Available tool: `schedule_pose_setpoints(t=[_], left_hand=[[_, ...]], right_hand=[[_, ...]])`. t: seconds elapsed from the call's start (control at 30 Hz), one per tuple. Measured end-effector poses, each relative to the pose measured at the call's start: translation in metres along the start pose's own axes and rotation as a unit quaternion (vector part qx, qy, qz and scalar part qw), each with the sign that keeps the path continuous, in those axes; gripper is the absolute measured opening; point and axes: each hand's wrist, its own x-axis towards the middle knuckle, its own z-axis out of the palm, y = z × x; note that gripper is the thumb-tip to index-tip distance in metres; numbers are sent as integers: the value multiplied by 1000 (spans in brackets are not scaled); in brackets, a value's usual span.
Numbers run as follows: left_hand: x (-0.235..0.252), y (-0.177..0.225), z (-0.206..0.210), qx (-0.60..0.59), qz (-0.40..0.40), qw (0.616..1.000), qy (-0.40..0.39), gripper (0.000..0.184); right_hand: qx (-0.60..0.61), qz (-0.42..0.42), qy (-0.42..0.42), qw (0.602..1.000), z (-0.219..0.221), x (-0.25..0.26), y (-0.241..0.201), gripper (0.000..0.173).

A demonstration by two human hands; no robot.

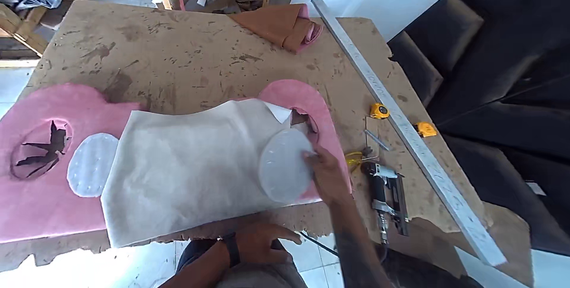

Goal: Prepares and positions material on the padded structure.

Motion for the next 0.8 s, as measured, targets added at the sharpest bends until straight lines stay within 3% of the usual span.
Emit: schedule_pose_setpoints(t=[0.1,0.2,0.27,0.33,0.4,0.47,0.57,0.63,0.7,0.8], left_hand=[[-37,4,5,-9,-42,994,99,39],[-105,10,-2,-55,-84,946,310,32],[-169,14,-14,-25,-106,870,481,25],[-234,24,-42,61,-169,752,634,22],[-290,32,-81,149,-255,641,709,22],[-336,30,-129,172,-314,592,722,36],[-376,10,-205,135,-397,569,707,66],[-384,-5,-244,169,-474,562,656,75],[-382,-16,-267,208,-524,566,601,78],[-395,-17,-278,189,-509,607,580,79]], right_hand=[[-2,54,-89,995,36,32,58,35],[-42,68,-102,992,38,44,64,36],[-85,61,-110,988,37,42,55,39],[-142,30,-100,984,40,39,48,41],[-212,-22,-78,974,39,36,42,49],[-266,-70,-62,959,41,32,30,54],[-274,-114,-51,954,64,12,9,47],[-250,-115,-74,959,94,-8,-3,44],[-234,-111,-96,961,132,-32,-4,41],[-198,-99,-97,970,189,-69,9,41]])
